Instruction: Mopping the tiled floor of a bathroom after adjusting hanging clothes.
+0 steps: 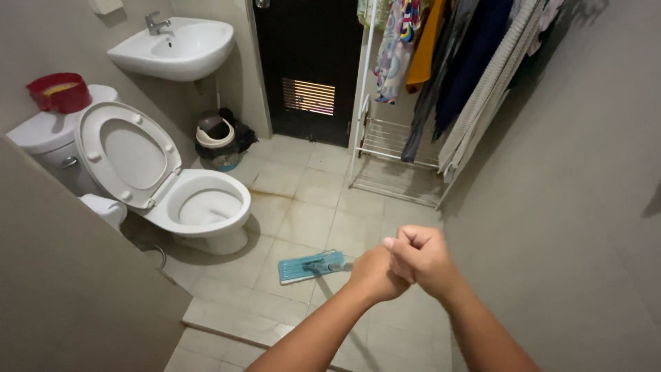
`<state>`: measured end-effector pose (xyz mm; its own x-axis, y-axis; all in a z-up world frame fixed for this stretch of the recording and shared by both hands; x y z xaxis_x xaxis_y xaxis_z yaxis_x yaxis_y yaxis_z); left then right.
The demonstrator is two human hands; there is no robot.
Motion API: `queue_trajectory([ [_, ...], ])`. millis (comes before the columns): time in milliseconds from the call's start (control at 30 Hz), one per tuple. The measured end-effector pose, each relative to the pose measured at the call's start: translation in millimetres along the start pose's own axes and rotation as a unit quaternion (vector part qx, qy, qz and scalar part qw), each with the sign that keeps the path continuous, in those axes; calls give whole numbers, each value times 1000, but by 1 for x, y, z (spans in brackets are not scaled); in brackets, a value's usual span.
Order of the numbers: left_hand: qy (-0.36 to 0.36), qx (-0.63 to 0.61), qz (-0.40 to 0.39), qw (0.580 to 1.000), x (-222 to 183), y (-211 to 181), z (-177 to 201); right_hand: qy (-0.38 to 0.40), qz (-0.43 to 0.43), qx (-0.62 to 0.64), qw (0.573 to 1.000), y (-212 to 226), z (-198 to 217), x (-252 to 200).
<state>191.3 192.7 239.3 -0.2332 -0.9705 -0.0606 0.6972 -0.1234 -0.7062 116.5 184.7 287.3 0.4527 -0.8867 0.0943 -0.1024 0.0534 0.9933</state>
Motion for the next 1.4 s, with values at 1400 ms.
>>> queue_trajectory([
  [1400,-71,20,25,997,-8,45,24,23,109,104,988,-13,-31,20],
])
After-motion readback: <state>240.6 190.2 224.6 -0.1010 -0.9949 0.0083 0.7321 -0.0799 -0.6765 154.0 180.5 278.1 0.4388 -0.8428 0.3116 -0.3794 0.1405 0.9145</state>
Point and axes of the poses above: each hand's wrist, its own x-axis towards the middle knuckle, its own z-axis out of the back of the hand, y = z × x, the point moved 8 cm from there along x, towards the middle knuckle
